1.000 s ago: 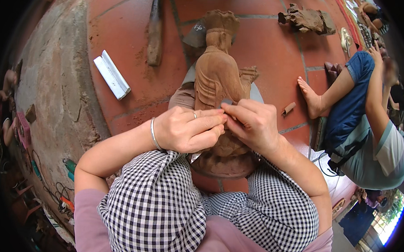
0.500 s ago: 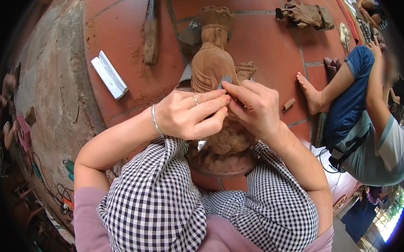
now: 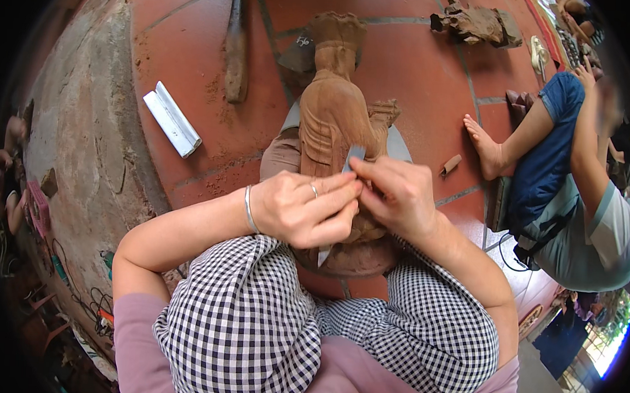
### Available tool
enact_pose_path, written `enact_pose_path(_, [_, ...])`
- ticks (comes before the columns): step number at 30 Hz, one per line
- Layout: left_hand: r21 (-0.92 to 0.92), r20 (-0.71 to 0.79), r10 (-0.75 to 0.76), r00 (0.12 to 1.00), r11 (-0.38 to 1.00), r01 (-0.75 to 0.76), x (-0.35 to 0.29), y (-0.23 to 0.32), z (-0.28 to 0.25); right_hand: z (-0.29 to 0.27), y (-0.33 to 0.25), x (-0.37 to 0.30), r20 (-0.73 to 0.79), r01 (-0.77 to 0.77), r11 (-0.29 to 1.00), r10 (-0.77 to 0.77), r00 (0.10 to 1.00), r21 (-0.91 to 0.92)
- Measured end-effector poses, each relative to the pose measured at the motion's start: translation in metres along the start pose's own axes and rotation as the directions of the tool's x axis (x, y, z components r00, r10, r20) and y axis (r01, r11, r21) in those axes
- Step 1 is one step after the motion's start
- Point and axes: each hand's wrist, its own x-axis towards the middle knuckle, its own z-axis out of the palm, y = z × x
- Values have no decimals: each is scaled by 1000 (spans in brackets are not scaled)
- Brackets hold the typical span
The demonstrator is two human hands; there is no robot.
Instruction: The person carves a wooden sculpture using a chisel and mallet. They hold the sculpture steady with one hand while striking the chisel with the other to shape the surface.
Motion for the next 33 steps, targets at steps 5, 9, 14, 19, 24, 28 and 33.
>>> enact_pose_path(5, [78, -83, -13, 996, 997, 19, 6, -16, 1, -5, 0, 21, -39, 72, 996, -74, 997, -58])
enact_pose_path(9, [-21, 22, 3, 1000, 1000, -2, 1, -6, -2, 2, -1, 7, -63, 43, 999, -43, 997, 2])
enact_pose_path(14, [-125, -61, 24, 998, 992, -32, 6, 7, 5, -3, 0, -8, -52, 143, 986, -139, 989, 81])
enact_pose_path(19, [-225, -99, 206, 974, 948, -223, 37, 9, 29, -9, 16, -27, -137, 208, 977, -199, 970, 54])
enact_pose_path(24, [-387, 84, 189, 978, 911, -143, 76, 23, 76, -10, 38, -36, -176, 68, 978, -32, 984, 200])
enact_pose_path(28, [-435, 22, -104, 994, 894, 104, 87, 35, 104, -3, 32, -43, -102, -102, 893, 162, 981, 438])
enact_pose_path(33, [-471, 15, -165, 986, 869, 153, 88, 34, 111, 26, 39, -57, 90, -311, 595, 371, 924, 741])
